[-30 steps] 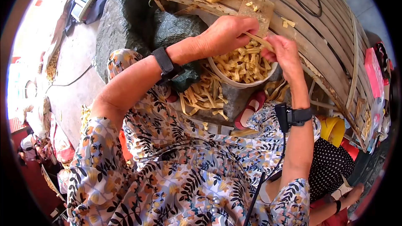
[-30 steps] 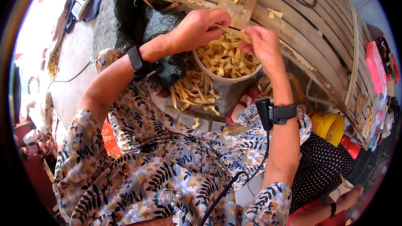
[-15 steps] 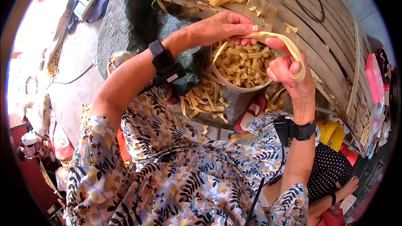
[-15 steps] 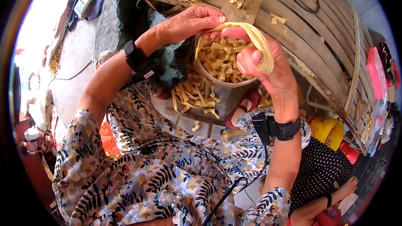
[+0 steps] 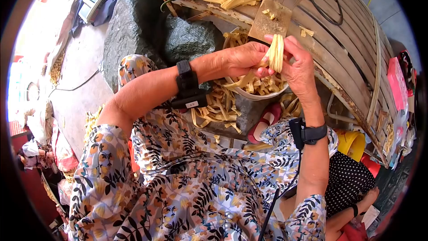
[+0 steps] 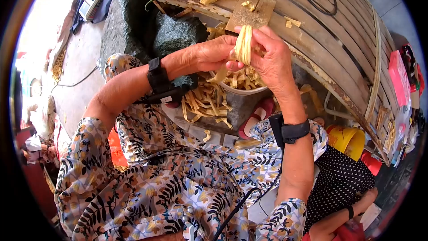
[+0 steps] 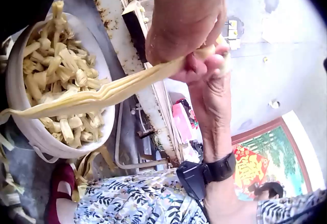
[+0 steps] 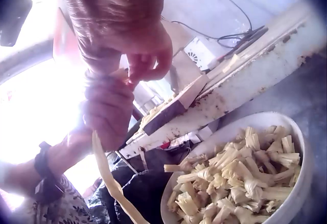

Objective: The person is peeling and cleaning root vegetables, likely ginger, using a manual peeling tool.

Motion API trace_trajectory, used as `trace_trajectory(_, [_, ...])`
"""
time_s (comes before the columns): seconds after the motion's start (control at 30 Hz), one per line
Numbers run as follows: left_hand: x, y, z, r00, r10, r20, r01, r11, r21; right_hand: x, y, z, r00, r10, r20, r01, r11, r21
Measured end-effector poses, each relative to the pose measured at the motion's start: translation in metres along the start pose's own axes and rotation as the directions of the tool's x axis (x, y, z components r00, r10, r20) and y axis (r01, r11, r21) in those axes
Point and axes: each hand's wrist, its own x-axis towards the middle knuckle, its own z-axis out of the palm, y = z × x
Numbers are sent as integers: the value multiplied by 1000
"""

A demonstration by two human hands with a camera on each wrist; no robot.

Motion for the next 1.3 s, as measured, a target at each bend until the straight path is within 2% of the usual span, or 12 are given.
trace_trajectory(0.03, [2, -1, 2, 986, 11, -168, -5, 999, 35, 3, 5, 1, 982, -171, -86, 143, 954, -262])
trace_trajectory(0.17, [2, 14, 26, 788, 326, -522, -141, 922, 361, 7, 4, 8, 863, -367, -346, 132, 827, -546])
trace_trajectory(0.27, [2, 17, 27, 745, 444, -498, -169, 847, 503, 8, 14, 9, 938, 24, -345, -100, 973, -206])
trace_trajectory(0.4, [0, 18, 20, 797, 456, -397, -166, 797, 581, 10, 14, 5, 963, 202, -180, -177, 973, 148])
trace_trajectory(0.5, [-1, 21, 21, 819, 489, -301, -103, 641, 761, 9, 13, 6, 940, 294, -174, -260, 946, 195])
trace_trajectory(0.63, [2, 12, 24, 771, 590, -239, 132, 218, 967, 7, 30, 17, 936, 8, -352, -67, 985, -156])
trace_trajectory(0.73, [2, 10, 16, 738, 601, -307, 118, 332, 936, 7, 26, 18, 907, -250, -339, 110, 917, -382])
trace_trajectory(0.8, [2, 12, 14, 759, 471, -449, 75, 622, 780, 8, 22, 13, 908, -150, -390, 107, 986, -130])
trace_trajectory(0.9, [2, 16, 23, 809, 203, -552, -60, 962, 265, 10, 20, 1, 897, 27, -441, 113, 951, 288])
trace_trajectory(1.03, [-3, 20, 18, 870, 10, -492, 60, 990, 127, 13, 23, -27, 828, 293, -477, 12, 843, 538])
trace_trajectory(1.17, [-5, 17, 16, 898, 41, -438, 91, 957, 276, 9, 26, -30, 851, 415, -321, -184, 809, 558])
trace_trajectory(1.3, [-12, 20, 0, 960, -94, -264, 131, 984, 124, 5, 32, -29, 859, 443, -255, -271, 818, 507])
